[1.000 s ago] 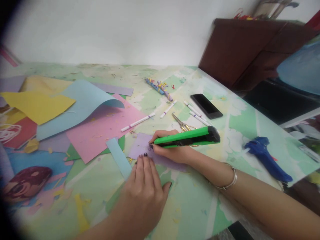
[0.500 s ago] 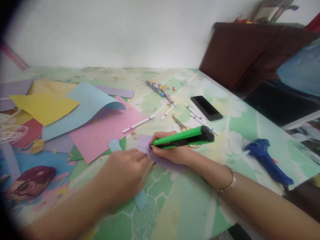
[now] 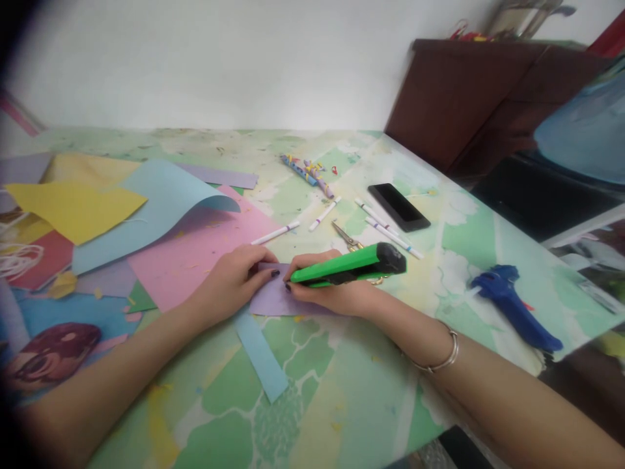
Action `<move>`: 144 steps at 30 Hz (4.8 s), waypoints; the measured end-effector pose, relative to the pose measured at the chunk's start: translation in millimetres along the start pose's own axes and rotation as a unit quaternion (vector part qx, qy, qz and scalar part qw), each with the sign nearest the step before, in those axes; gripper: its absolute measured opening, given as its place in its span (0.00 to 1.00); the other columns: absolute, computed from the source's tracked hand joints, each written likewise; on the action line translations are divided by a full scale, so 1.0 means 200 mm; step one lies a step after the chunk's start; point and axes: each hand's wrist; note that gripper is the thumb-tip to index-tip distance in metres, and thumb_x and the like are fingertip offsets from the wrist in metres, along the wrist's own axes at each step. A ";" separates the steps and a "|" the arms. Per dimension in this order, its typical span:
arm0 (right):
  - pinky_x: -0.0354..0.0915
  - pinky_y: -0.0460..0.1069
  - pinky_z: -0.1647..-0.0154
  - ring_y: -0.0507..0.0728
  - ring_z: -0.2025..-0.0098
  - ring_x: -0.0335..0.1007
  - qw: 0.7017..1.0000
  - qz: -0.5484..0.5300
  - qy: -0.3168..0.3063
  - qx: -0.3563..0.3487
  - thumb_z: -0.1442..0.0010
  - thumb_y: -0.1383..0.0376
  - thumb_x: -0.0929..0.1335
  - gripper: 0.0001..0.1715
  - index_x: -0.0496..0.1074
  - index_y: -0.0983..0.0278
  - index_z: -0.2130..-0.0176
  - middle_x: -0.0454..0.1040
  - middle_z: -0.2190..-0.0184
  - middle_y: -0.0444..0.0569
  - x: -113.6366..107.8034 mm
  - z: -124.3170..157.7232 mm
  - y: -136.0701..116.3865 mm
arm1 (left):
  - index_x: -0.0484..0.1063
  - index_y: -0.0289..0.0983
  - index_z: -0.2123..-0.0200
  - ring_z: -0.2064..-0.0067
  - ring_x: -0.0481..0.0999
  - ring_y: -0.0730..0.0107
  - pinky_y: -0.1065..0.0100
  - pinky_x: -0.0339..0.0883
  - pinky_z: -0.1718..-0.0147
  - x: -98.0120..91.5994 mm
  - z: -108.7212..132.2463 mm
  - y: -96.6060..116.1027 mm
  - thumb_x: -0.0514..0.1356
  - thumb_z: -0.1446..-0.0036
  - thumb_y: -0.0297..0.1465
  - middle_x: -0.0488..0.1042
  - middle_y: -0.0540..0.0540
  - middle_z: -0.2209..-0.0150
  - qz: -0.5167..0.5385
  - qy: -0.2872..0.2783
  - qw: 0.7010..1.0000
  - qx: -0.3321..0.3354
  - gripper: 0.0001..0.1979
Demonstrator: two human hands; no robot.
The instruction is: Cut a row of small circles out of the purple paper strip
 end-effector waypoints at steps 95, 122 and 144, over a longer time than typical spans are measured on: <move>0.59 0.41 0.78 0.46 0.78 0.61 0.991 -0.122 0.025 0.058 0.48 0.71 0.68 0.04 0.73 0.67 0.68 0.70 0.78 0.42 0.03 0.01 0.05 | 0.65 0.41 0.62 0.67 0.70 0.64 0.67 0.58 0.70 0.01 0.03 0.05 0.57 0.44 0.29 0.71 0.50 0.69 -0.012 -0.046 0.995 -0.083 0.05; 0.61 0.41 0.74 0.48 0.73 0.67 0.996 -0.060 0.049 0.034 0.49 0.72 0.67 0.07 0.74 0.67 0.68 0.74 0.74 0.43 0.04 0.00 0.04 | 0.65 0.40 0.62 0.66 0.70 0.64 0.66 0.57 0.70 0.01 0.02 0.05 0.58 0.43 0.28 0.71 0.49 0.69 -0.007 -0.051 0.995 -0.088 0.06; 0.63 0.40 0.71 0.48 0.72 0.69 0.998 -0.029 0.056 0.023 0.49 0.72 0.68 0.06 0.75 0.67 0.68 0.76 0.73 0.44 0.05 0.01 0.05 | 0.65 0.39 0.61 0.66 0.68 0.64 0.66 0.56 0.69 0.01 0.03 0.06 0.58 0.43 0.28 0.69 0.50 0.68 0.004 -0.052 0.994 -0.093 0.06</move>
Point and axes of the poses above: each hand's wrist, its own z-axis away from the middle knuckle, its own x-axis out of the palm, y = z × x
